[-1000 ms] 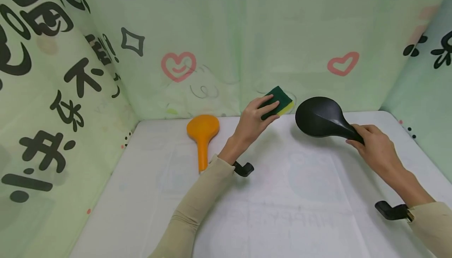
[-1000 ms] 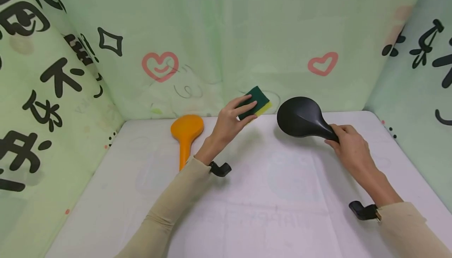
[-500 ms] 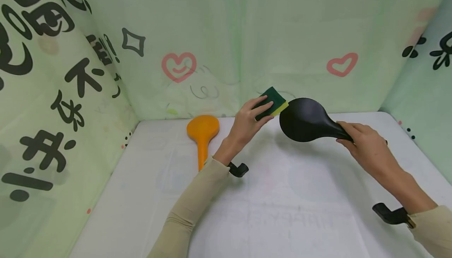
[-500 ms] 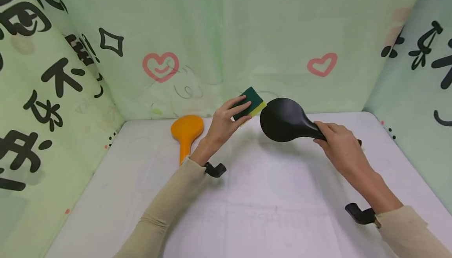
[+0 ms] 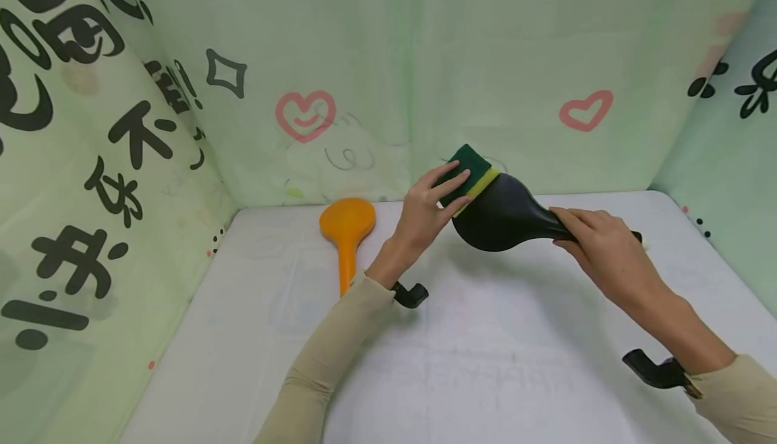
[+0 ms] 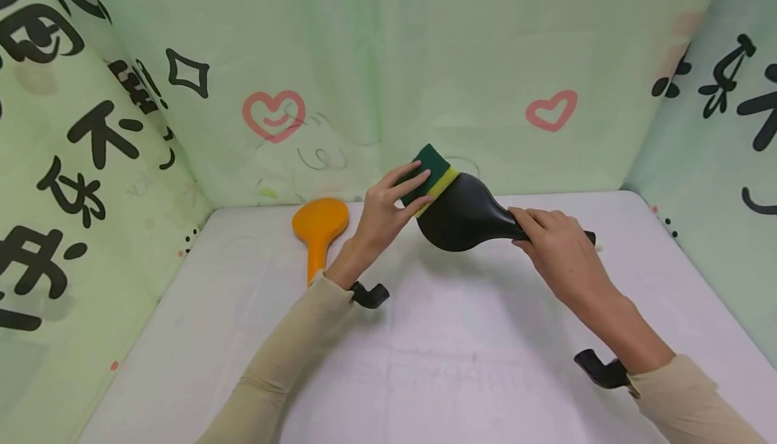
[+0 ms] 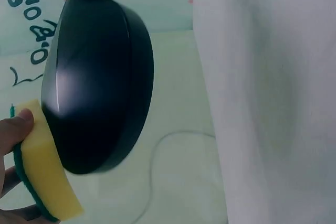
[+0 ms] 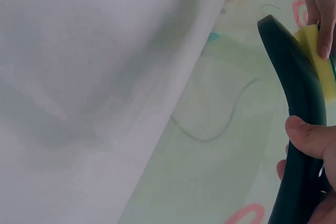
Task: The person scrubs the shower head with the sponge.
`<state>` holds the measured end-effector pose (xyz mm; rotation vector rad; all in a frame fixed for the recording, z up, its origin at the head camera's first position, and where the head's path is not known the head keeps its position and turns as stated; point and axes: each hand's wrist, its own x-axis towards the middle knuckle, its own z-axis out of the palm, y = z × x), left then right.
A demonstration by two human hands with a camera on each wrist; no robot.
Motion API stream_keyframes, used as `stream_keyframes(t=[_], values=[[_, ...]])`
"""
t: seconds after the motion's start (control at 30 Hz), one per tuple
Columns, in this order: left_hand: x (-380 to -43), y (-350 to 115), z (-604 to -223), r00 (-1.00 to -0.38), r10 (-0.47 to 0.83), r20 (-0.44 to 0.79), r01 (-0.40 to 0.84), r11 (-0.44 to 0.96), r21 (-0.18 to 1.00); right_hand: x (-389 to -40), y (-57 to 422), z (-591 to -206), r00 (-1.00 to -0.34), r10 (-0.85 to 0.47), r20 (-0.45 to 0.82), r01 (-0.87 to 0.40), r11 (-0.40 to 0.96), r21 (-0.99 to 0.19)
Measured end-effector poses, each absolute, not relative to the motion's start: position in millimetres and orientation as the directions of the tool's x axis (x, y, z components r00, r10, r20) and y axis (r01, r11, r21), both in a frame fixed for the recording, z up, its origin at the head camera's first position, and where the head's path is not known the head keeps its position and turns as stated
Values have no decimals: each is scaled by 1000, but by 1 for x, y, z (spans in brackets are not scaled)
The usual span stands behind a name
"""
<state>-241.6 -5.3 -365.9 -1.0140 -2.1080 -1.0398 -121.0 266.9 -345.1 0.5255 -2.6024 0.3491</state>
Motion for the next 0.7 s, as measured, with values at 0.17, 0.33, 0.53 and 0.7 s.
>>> stream_keyframes(t=[0.17, 0.33, 0.53, 0.7], values=[[-221, 10, -361, -333, 516, 789, 884, 463, 70, -128, 257, -340, -782, -341, 521, -451, 887, -97], [-210, 14, -361, -193, 636, 747, 853, 485, -193, -133, 252, -339, -746, -358, 562, -470, 880, -63], [-237, -7, -342, -416, 456, 786, 799, 596, 77, -128, 249, -333, -730, -351, 587, -480, 874, -74], [-236, -16, -337, -494, 395, 775, 788, 580, 207, -124, 245, -327, -684, -382, 621, -520, 853, -48]])
